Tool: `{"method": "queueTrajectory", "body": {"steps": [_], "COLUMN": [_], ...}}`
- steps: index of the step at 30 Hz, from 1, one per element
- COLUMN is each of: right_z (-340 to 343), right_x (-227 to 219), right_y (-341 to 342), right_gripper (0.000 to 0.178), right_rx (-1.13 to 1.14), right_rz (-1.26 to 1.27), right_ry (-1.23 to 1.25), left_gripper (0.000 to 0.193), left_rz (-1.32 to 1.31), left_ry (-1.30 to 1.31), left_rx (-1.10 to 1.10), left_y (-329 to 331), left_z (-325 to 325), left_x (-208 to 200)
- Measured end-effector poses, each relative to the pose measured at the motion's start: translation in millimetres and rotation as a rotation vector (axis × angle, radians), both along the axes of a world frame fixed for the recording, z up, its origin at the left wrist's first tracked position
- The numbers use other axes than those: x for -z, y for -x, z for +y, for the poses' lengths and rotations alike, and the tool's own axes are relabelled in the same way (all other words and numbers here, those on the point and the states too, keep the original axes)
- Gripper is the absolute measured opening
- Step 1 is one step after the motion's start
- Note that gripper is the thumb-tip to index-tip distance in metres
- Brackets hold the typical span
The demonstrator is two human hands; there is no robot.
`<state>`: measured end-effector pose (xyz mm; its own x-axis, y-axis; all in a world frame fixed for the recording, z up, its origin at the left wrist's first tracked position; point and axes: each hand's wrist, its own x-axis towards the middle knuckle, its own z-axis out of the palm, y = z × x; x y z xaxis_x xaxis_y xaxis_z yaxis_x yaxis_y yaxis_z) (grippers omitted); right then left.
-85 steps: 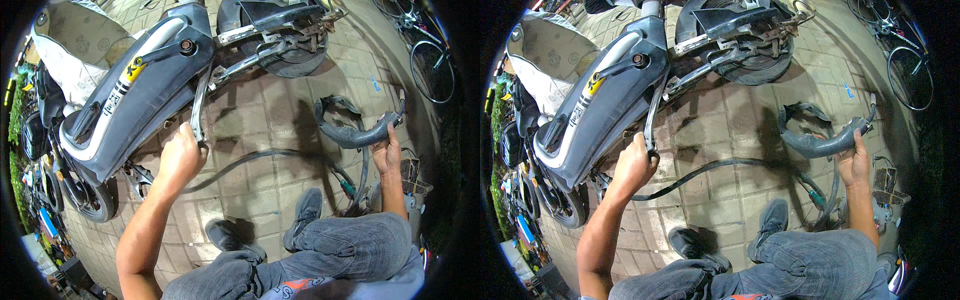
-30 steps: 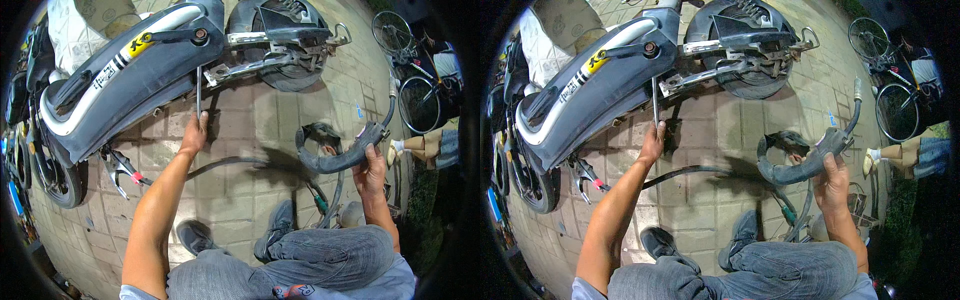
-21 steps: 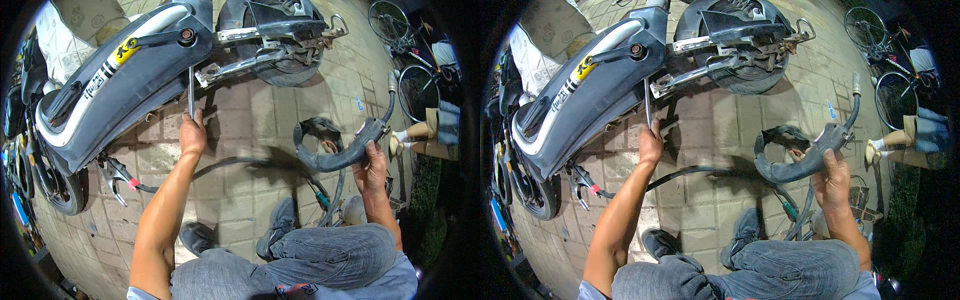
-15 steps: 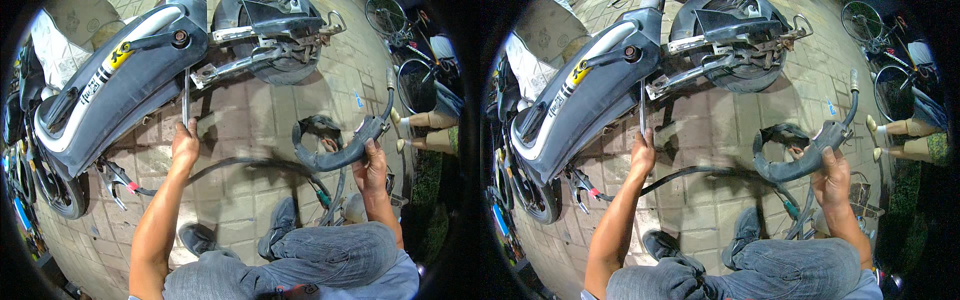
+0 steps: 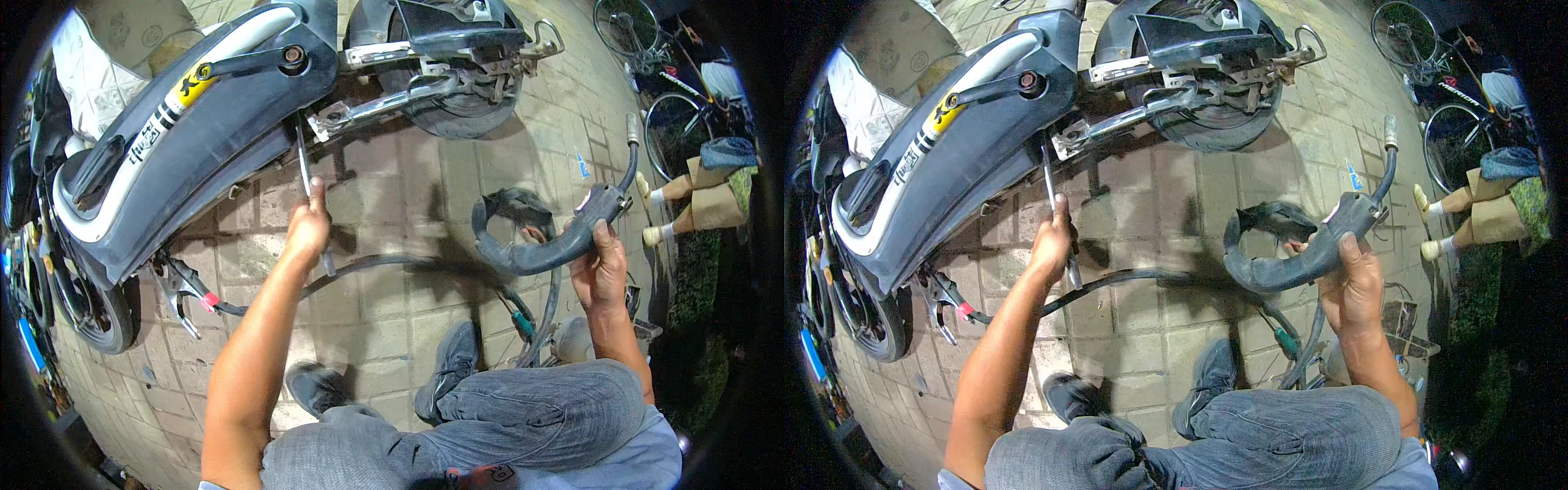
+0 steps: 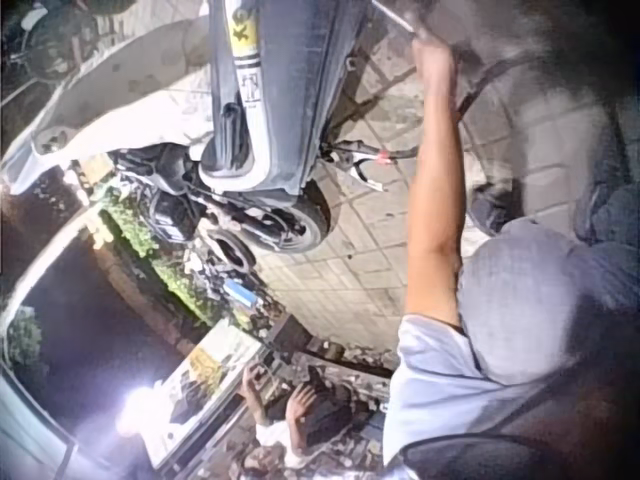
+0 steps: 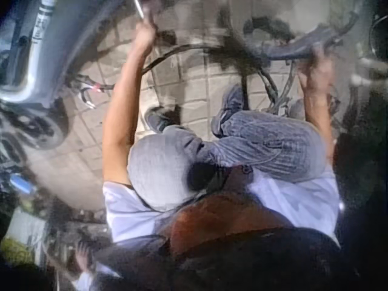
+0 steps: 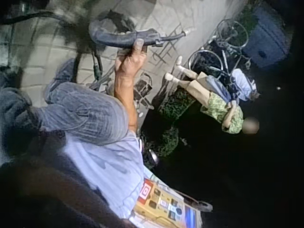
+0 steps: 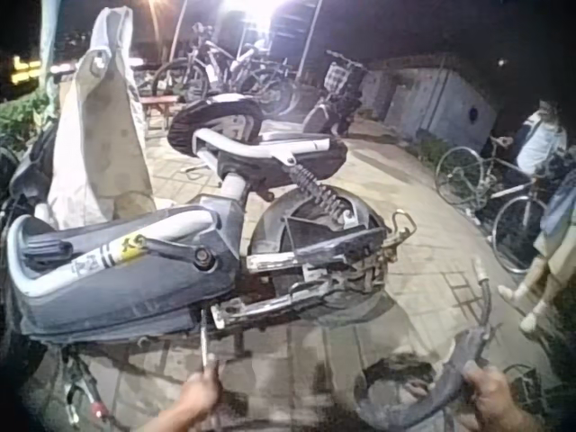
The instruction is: The person welds a metal bracket on the rear frame of a scooter using a handheld welding torch. They then use a wrench to tap the weld area and inspect the joint before finishing.
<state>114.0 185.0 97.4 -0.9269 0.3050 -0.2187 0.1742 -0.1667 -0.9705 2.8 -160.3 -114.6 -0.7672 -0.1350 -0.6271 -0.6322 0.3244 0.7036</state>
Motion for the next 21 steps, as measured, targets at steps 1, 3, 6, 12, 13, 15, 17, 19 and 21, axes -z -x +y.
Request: {"method": "queueTrajectory", "body": {"steps": [1,3,6,12,13,15,17,19,21], "right_z": [-0.2,-3.8,-0.6,-5.3,-8.5,-9.2,-4.5,5.9,-0.9], "right_x": [-1.4,-3.7,1.5,1.1,1.5,1.7,5.0,8.0,5.6], "right_y": [0.0,0.3,-1.6,5.8,8.4,5.8,1.2,-1.1,2.4], "right_gripper": [0.036,0.036,0.036,0.034,0.033,0.032,0.032,0.032,0.031], "right_rx": [0.001,0.008,-0.017,-0.003,-0.007,-0.022,-0.025,-0.028,-0.038], "right_rz": [0.009,-0.014,-0.027,-0.030,-0.020,0.014,0.026,-0.025,-0.035], "right_ry": [0.009,0.009,-0.006,0.047,0.043,-0.006,-0.048,-0.058,-0.035], "left_gripper": [0.084,0.079,0.079,0.081,0.083,0.086,0.091,0.080,0.084], "left_rz": [0.074,0.187,0.167,0.213,0.174,0.123,0.077,-0.052,-0.064], "left_ry": [0.001,0.069,0.187,0.184,0.186,0.141,0.104,0.068,0.093], "left_rx": [0.006,-0.016,-0.065,-0.043,-0.005,0.004,0.033,0.074,0.095], "left_y": [0.8,2.9,11.6,12.6,15.1,13.7,14.8,17.3,19.6], "left_z": [-0.3,-2.5,3.9,16.9,7.5,3.5,-3.3,-0.3,-7.0], "left_x": [6.2,20.1,23.7,-2.6,2.6,-1.4,-1.7,-22.5,-24.8]}}
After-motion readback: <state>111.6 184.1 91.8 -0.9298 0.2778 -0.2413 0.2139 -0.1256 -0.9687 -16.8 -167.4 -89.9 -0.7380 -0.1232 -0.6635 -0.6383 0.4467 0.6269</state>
